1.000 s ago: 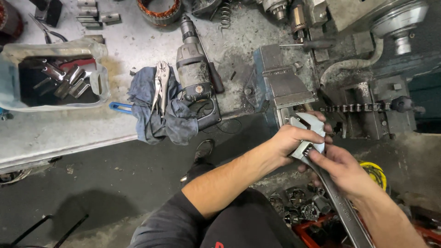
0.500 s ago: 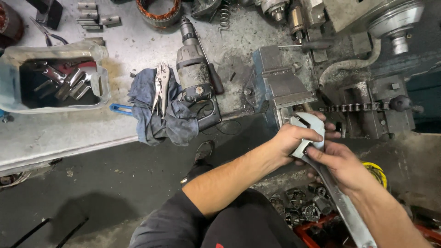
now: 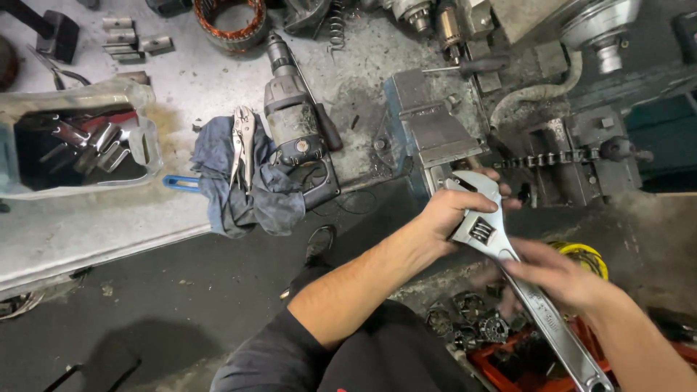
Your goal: Using hand tools like pliers, a hammer, and an adjustable wrench to manipulate a metal part secured in a vise.
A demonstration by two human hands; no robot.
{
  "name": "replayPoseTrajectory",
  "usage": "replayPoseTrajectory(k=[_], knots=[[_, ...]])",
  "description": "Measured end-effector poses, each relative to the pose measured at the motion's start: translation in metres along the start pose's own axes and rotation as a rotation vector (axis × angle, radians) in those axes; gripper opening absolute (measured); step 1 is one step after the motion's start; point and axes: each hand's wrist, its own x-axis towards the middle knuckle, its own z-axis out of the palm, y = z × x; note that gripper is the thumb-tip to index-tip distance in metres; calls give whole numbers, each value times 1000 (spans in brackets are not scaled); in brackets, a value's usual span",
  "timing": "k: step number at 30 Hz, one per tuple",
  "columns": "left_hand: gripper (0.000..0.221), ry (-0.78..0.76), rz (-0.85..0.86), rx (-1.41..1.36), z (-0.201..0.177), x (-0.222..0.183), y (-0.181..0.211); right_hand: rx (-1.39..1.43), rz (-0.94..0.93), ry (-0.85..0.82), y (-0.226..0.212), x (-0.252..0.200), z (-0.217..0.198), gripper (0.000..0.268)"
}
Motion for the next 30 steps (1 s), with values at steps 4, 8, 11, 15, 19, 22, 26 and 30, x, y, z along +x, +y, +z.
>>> replayPoseTrajectory(k=[4, 8, 11, 15, 19, 22, 26, 30], knots=[[56, -48, 10, 15, -7, 3, -4, 82, 69, -106, 87, -27, -41, 57], [53, -21, -54, 8, -3, -6, 4, 355, 145, -267, 171, -53, -51, 47], [52, -14, -127, 35, -6, -7, 10, 491, 330, 111, 196, -47, -9, 47], [51, -56, -209, 85, 1, -13, 37, 556, 75, -188, 225, -24, 36, 40], [109, -232, -363, -83, 4, -17, 50, 893, -101, -406, 185, -27, 114, 30], [120, -198, -428, -33, 7, -22, 60, 974, -151, -434, 173, -22, 140, 29], [112, 187, -220, 108, 19, -50, 59, 892, -245, -505, 168, -13, 159, 30], [92, 163, -83, 275, 29, -134, 15, 839, -284, -441, 158, -4, 194, 30]])
